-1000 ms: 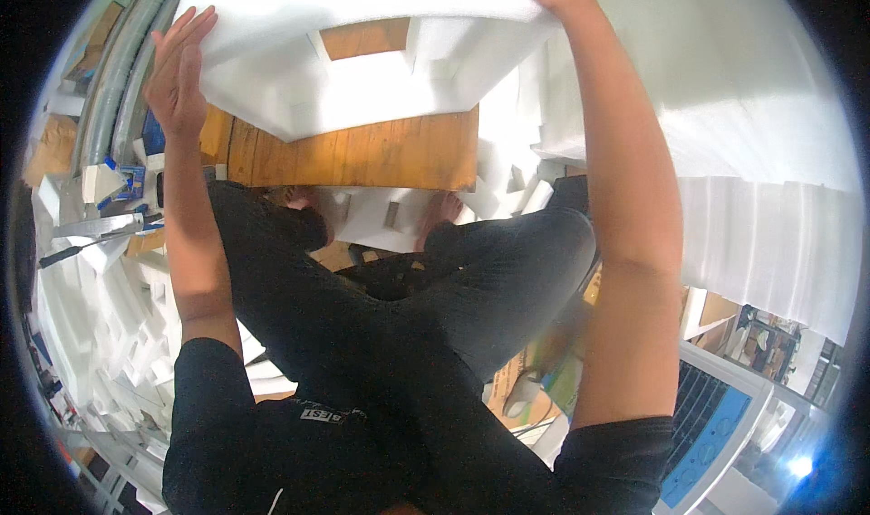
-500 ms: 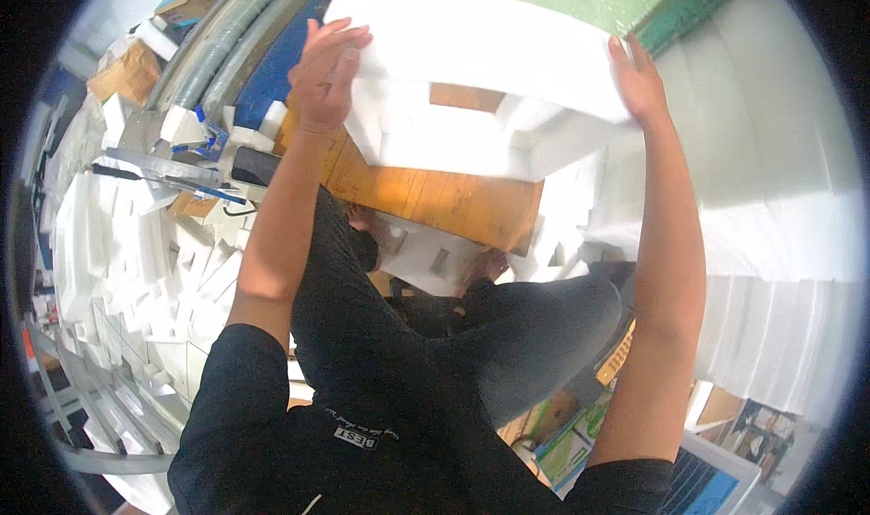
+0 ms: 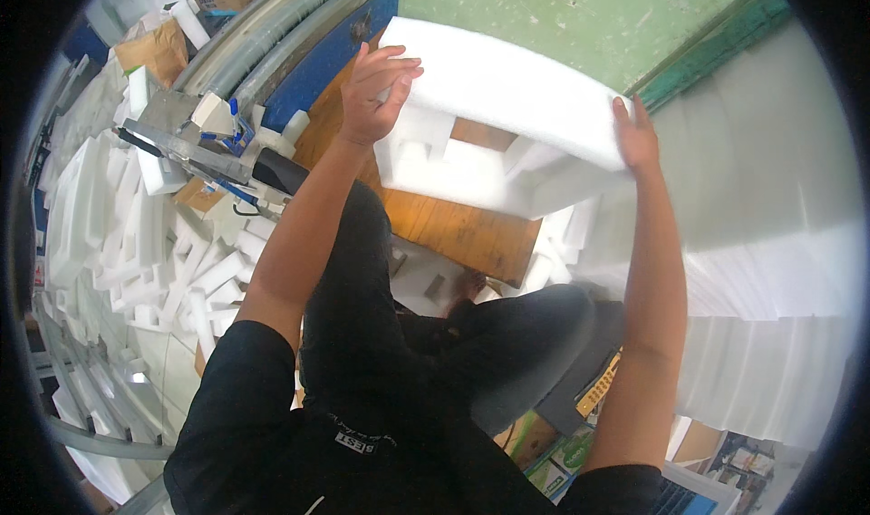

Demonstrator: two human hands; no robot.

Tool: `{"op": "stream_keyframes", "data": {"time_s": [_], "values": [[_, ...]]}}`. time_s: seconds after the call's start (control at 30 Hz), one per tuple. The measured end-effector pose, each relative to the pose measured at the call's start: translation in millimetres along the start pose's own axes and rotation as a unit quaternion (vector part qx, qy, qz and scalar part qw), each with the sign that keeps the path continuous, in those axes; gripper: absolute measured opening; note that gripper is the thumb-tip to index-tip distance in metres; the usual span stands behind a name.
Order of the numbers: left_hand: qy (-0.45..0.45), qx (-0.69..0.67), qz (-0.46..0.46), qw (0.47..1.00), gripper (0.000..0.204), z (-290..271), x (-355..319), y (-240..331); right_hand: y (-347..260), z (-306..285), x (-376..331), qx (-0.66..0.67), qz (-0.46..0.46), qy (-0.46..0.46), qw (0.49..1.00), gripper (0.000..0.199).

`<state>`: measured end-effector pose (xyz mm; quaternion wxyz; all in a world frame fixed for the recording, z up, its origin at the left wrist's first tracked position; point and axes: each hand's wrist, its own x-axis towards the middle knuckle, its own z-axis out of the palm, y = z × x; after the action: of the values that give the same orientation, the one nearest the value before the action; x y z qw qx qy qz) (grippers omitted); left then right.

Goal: The person sits on the floor and assembles white foam pieces into rectangular frames by hand. They pick up individual foam strips, fit them into slots on a wooden board, and stack the completed frames.

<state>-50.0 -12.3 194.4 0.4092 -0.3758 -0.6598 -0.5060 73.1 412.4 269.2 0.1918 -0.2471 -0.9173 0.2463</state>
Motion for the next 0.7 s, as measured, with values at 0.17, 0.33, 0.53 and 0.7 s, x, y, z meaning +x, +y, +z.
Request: {"op": "stream_keyframes", "data": {"time_s": [0.17,0.33,0.53,0.7], "values": [[-0.028,0.023,0.006,0.999,0.015,-5.4,3.6,1.1,-3.3,1.5,1.8,-0.023,-0.004,0.015,1.0,0.088],[-0.009,0.008,-0.001,1.0,0.014,-2.7,3.3,-0.4,-2.7,0.9,-2.3,0.009,0.003,0.013,1.0,0.088],[-0.019,0.011,-0.006,1.0,0.013,-0.6,1.1,-1.9,3.4,2.0,-2.1,0.026,0.0,0.011,1.0,0.09],[-0.117,0.055,-0.011,0.992,0.01,-16.3,18.4,4.4,-1.1,3.1,-4.3,0.033,0.006,0.016,0.999,0.093]]}}
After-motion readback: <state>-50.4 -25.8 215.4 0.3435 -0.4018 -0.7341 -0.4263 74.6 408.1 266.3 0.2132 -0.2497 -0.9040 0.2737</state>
